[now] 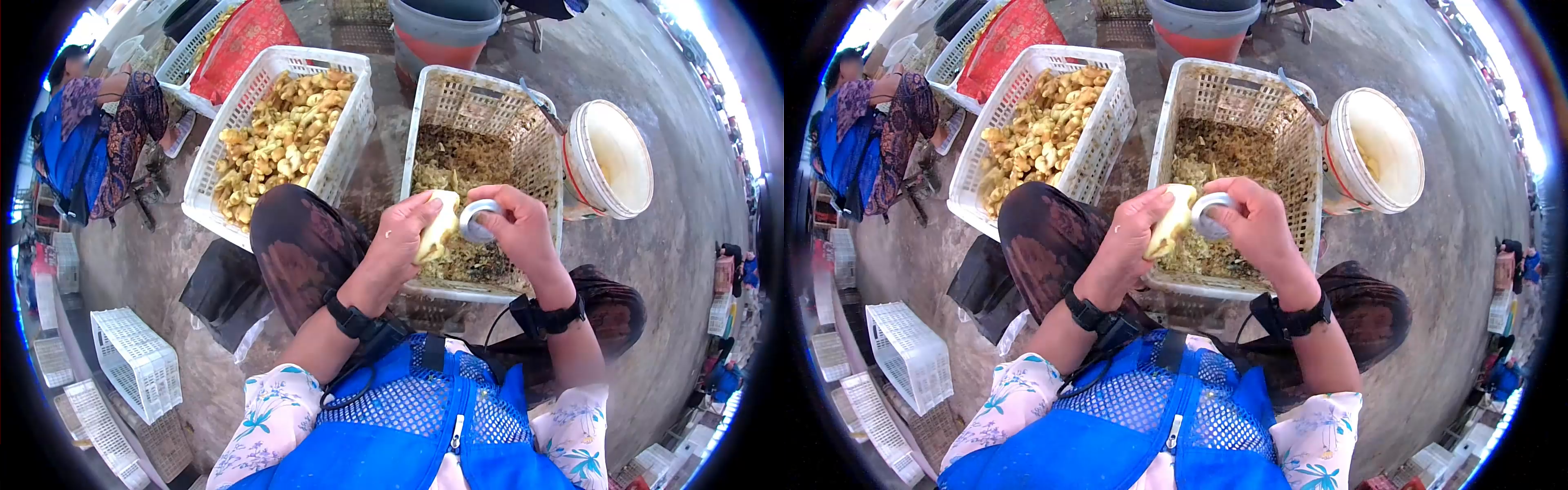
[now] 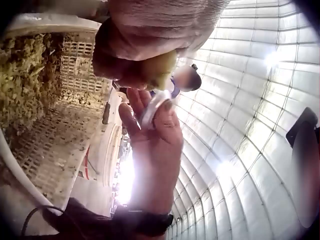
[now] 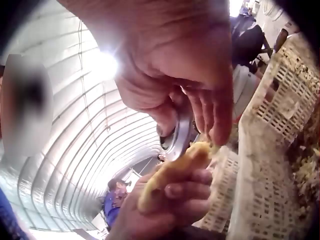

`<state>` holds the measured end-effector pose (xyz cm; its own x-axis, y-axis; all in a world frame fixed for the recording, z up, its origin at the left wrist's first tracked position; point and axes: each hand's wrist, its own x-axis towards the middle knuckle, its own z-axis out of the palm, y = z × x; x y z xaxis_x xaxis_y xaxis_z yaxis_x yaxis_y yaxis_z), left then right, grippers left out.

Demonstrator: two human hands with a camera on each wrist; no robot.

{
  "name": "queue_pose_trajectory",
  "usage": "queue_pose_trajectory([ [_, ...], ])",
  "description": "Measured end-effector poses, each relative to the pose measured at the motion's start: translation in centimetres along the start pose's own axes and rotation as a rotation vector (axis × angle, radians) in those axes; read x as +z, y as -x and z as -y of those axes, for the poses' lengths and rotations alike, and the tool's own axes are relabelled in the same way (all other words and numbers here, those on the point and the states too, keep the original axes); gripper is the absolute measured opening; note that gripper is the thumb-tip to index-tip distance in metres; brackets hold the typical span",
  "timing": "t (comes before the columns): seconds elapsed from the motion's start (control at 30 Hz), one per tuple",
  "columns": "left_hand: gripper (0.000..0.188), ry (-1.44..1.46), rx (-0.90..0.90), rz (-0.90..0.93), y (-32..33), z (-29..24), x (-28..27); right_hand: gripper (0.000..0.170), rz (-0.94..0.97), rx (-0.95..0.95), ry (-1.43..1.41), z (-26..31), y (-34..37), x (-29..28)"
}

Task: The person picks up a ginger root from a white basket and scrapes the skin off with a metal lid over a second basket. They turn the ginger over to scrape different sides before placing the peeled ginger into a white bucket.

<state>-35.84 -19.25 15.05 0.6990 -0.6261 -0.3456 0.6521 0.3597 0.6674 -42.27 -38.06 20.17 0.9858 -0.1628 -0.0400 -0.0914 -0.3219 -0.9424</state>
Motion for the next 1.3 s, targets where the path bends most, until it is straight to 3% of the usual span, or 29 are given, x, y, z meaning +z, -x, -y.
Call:
queue_pose_trajectory([
  [0.07,0.033,0.075,0.05,-0.049,0.0,0.2,1.0,0.021,0.013,-0.207,0.094,-0.4,0.4,0.8],
  [0.13,0.034,0.096,0.02,-0.017,0.0,0.3,1.0,0.017,0.032,-0.237,0.102,-0.4,0.5,1.6],
  [0.23,0.037,0.05,-0.042,0.069,0.0,0.0,0.2,0.014,0.021,-0.071,0.14,0.8,0.0,1.0],
  [0.37,0.041,0.015,-0.083,0.086,0.1,0.0,0.4,0.015,-0.059,-0.043,0.171,0.2,-1.0,-1.5],
  [0.5,0.042,0.079,-0.057,0.111,-0.1,-0.2,0.2,0.009,-0.014,-0.054,-0.111,1.2,0.1,-0.3],
  [0.53,0.042,0.108,-0.066,0.083,-0.1,0.0,0.4,0.014,0.037,-0.249,-0.006,0.1,0.0,0.0],
  [0.67,0.04,0.051,-0.126,0.032,-0.2,0.3,0.2,0.019,0.034,-0.33,0.17,0.0,0.2,0.8],
  [0.77,0.038,-0.068,-0.094,0.064,0.0,0.4,0.3,0.02,0.031,-0.277,0.187,-0.3,-0.3,0.0],
  [0.87,0.037,-0.065,-0.122,0.107,-0.2,0.4,-0.6,0.021,0.079,0.007,0.158,0.6,-0.5,-1.2],
  [0.97,0.037,0.064,-0.114,0.118,-0.6,0.8,-1.1,0.026,0.082,0.022,-0.034,0.1,-0.5,-1.7],
  [1.0,0.037,0.058,-0.097,0.065,-0.4,0.7,-0.6,0.025,0.058,-0.064,-0.089,-0.2,-0.2,-0.8],
  [1.1,0.036,0.022,-0.077,-0.013,-0.2,0.7,0.8,0.022,0.174,-0.251,0.221,0.2,-0.2,-0.4],
  [1.23,0.033,-0.02,-0.117,0.058,0.0,0.4,-0.2,0.022,0.124,-0.017,0.171,0.6,-1.1,-1.5],
  [1.3,0.031,-0.025,-0.107,0.058,-0.1,0.3,-0.2,0.022,0.085,-0.02,0.087,0.7,-1.2,-1.9],
])
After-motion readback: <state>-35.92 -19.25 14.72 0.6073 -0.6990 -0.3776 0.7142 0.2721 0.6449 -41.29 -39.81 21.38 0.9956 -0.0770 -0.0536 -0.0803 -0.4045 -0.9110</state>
